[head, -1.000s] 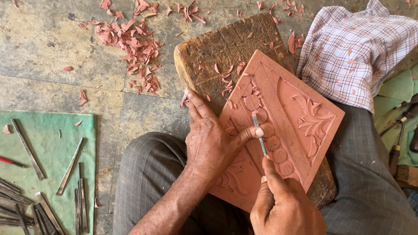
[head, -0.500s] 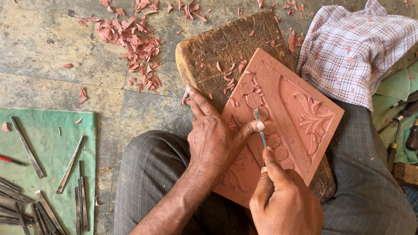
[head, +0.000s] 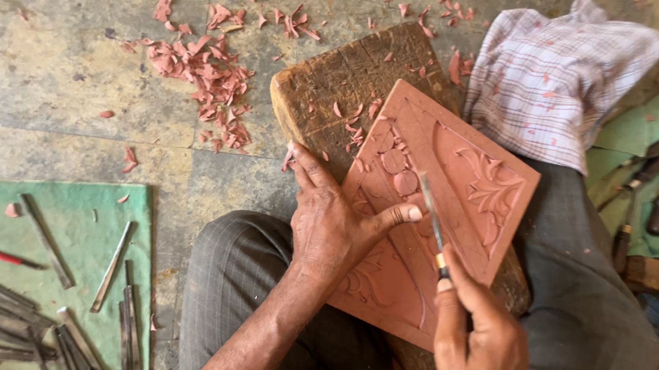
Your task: The person uses various chisels to carve intricate patterns into a piece of wood. They hold the tools with both hands, shaving off wood to create decorative circular and floral elements.
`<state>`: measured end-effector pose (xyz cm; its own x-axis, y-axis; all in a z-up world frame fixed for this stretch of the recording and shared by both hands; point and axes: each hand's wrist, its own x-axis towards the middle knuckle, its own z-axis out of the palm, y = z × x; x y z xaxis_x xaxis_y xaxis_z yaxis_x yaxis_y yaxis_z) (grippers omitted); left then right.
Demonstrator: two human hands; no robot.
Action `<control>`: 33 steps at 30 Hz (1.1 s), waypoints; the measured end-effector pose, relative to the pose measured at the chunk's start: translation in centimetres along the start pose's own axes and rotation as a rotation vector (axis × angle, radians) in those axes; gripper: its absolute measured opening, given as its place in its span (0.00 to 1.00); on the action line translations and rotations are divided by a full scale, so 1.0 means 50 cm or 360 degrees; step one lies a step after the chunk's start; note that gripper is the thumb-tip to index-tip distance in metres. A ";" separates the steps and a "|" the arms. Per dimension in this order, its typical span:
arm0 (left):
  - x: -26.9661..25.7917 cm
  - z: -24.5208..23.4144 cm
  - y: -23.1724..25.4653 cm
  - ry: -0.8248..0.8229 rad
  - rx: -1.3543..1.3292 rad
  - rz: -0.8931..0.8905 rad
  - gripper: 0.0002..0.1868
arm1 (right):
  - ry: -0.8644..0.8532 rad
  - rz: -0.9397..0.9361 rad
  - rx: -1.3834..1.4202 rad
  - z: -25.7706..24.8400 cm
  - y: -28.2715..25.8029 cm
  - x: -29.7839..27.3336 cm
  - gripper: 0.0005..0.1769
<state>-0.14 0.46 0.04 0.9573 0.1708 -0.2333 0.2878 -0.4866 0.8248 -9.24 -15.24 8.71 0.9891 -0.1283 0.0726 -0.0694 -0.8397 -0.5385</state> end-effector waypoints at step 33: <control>0.001 0.004 0.019 -0.0018 -0.0005 -0.0146 0.89 | -0.0101 0.0390 -0.0431 0.051 -0.018 0.007 0.19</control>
<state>0.17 -0.19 0.72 0.9271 0.2047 -0.3141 0.3745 -0.4669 0.8011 -8.52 -13.16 7.08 0.9443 -0.3173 -0.0877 -0.3289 -0.8983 -0.2914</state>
